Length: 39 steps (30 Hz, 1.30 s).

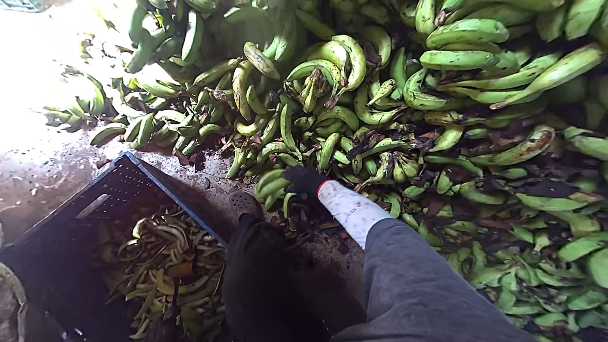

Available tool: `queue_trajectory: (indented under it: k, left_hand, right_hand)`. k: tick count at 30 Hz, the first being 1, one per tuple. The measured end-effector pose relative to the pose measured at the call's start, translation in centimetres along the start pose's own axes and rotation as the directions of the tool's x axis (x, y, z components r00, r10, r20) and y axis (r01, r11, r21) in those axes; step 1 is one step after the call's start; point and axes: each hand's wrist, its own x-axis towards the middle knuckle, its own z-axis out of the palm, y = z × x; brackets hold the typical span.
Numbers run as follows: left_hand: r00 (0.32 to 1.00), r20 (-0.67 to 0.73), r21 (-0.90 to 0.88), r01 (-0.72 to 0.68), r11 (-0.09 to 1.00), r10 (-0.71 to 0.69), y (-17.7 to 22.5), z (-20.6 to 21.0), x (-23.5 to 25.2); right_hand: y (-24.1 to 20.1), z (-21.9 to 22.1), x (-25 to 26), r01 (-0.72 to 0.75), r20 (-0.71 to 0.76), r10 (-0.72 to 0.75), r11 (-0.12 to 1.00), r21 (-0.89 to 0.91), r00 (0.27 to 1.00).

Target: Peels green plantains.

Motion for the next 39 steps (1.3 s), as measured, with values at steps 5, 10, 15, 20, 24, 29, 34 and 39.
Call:
queue_trajectory:
  k: [5, 10, 15, 20, 24, 29, 34, 39]
  left_hand:
    - [0.999, -0.023, -0.035, -0.029, 0.999, 0.029, 0.6, -0.5, -1.6]
    - [0.975, -0.057, 0.084, -0.210, 0.974, 0.215, -0.1, -1.6, -2.3]
    - [0.955, -0.198, -0.059, -0.237, 0.970, 0.221, 2.9, -2.3, -4.7]
    - [0.894, -0.376, -0.606, -0.437, 0.665, 0.244, 1.3, -4.9, -5.2]
    - [0.776, -0.560, -0.696, -0.630, 0.343, 0.289, -0.5, -6.8, -5.7]
    - [0.748, -0.642, -0.704, -0.662, 0.257, 0.166, -1.0, -8.9, -6.3]
    - [0.714, -0.646, -0.592, -0.692, 0.412, 0.270, -0.8, -8.6, -7.6]
    - [0.629, -0.545, -0.397, -0.776, 0.490, 0.554, 2.6, -6.0, -10.7]
  right_hand:
    - [-1.8, -8.5, -5.5, 0.077, -0.163, -0.040, 0.971, 0.228, 0.986]
    - [-6.6, -15.4, -13.7, 0.295, -0.419, -0.073, 0.817, 0.495, 0.905]
    - [-14.8, -20.6, -20.2, 0.697, -0.682, -0.196, 0.371, 0.614, 0.705]
    - [-21.1, -22.3, -21.0, 0.827, -0.812, -0.312, -0.121, 0.549, 0.494]
    - [-26.6, -16.8, -16.3, 0.706, -0.884, -0.295, -0.533, 0.467, 0.362]
    - [-33.6, -2.0, -10.7, 0.559, -0.539, -0.148, 0.228, 0.797, 0.829]
    - [-40.8, -7.7, -12.9, 0.701, -0.660, -0.237, 0.279, 0.657, 0.713]
    - [-38.8, -10.0, -13.9, 0.711, -0.620, -0.348, 0.316, 0.629, 0.703]
